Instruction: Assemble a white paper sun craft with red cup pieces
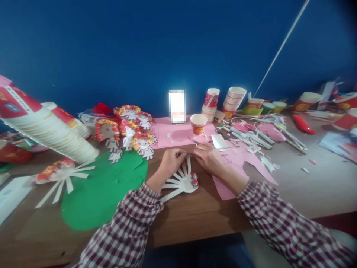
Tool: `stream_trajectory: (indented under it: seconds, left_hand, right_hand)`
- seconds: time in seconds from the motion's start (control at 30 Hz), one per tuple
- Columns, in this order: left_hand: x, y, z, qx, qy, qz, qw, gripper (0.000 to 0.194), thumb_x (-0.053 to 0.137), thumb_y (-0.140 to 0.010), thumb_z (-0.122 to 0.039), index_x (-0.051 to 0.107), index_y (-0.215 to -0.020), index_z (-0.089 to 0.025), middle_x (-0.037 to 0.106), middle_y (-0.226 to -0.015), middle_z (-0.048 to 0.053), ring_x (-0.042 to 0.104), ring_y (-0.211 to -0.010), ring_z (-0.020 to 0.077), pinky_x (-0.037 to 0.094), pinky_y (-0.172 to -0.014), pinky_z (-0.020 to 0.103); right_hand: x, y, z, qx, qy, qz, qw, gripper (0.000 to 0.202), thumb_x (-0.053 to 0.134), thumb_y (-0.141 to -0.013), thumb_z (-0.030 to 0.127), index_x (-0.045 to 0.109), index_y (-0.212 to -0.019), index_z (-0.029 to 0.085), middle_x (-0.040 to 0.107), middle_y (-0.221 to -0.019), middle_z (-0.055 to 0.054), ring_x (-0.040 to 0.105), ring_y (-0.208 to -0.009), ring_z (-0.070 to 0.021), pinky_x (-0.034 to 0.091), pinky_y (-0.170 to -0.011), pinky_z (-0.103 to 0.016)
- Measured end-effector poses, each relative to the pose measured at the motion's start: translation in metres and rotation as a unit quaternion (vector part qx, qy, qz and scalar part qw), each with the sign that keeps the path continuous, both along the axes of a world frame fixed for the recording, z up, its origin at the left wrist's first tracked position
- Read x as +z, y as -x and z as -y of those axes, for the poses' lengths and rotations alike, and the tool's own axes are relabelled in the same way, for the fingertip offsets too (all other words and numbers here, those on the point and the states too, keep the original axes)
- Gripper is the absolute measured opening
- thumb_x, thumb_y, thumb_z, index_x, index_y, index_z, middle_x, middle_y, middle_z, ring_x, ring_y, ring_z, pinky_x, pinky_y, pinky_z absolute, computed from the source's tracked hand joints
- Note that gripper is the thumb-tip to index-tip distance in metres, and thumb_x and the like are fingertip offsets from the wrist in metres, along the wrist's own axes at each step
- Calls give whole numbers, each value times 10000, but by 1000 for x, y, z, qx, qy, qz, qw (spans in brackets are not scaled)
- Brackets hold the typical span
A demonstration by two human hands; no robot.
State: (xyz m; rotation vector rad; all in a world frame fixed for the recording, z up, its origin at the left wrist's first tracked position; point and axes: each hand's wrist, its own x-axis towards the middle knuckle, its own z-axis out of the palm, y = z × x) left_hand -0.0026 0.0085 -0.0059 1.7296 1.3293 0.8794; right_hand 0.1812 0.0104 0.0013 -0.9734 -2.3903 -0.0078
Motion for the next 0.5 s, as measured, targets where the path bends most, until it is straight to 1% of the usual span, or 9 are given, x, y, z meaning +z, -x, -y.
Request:
stream_trajectory:
  seconds: [0.13,0.23,0.37,0.43,0.5]
  left_hand:
    - [0,-1,1,2,7,5,1000,223,524,-798,-238,696,-845,-104,657,-590,18,593,-515,111,419,-470,174]
    - [2,-3,3,13,-12,-18,1000,207,527,-793,-211,700,-846,-112,662,-592,19,598,-524,114,434,-485,180]
    - [1,-4,5,28,-42,-22,999,189,536,-793,-211,697,-847,-127,703,-704,39,624,-579,126,473,-535,199]
    - [-2,-4,5,26,-47,-16,998,190,541,-796,-220,692,-866,-130,714,-755,50,633,-601,130,485,-549,204]
    - [-4,-4,5,26,-52,-17,998,191,544,-800,-229,687,-875,-128,715,-754,55,635,-606,133,487,-551,207]
  right_hand:
    - [-1,-1,0,-8,4,2,1000,193,498,-902,222,654,-1012,192,664,-887,-78,578,-875,-193,427,-802,-313]
    - [-4,-1,0,-13,12,-5,1000,183,492,-908,234,658,-970,191,661,-876,-73,579,-866,-185,425,-796,-306]
    - [-8,0,-1,-27,14,-18,999,192,487,-914,271,652,-912,175,660,-843,-75,584,-817,-180,428,-756,-300]
    - [-9,0,-1,-29,14,-23,999,181,496,-910,269,648,-921,171,663,-837,-73,588,-806,-179,431,-750,-301]
    - [-10,1,-1,-26,14,-28,999,165,508,-902,253,645,-944,172,668,-850,-70,593,-818,-178,434,-763,-305]
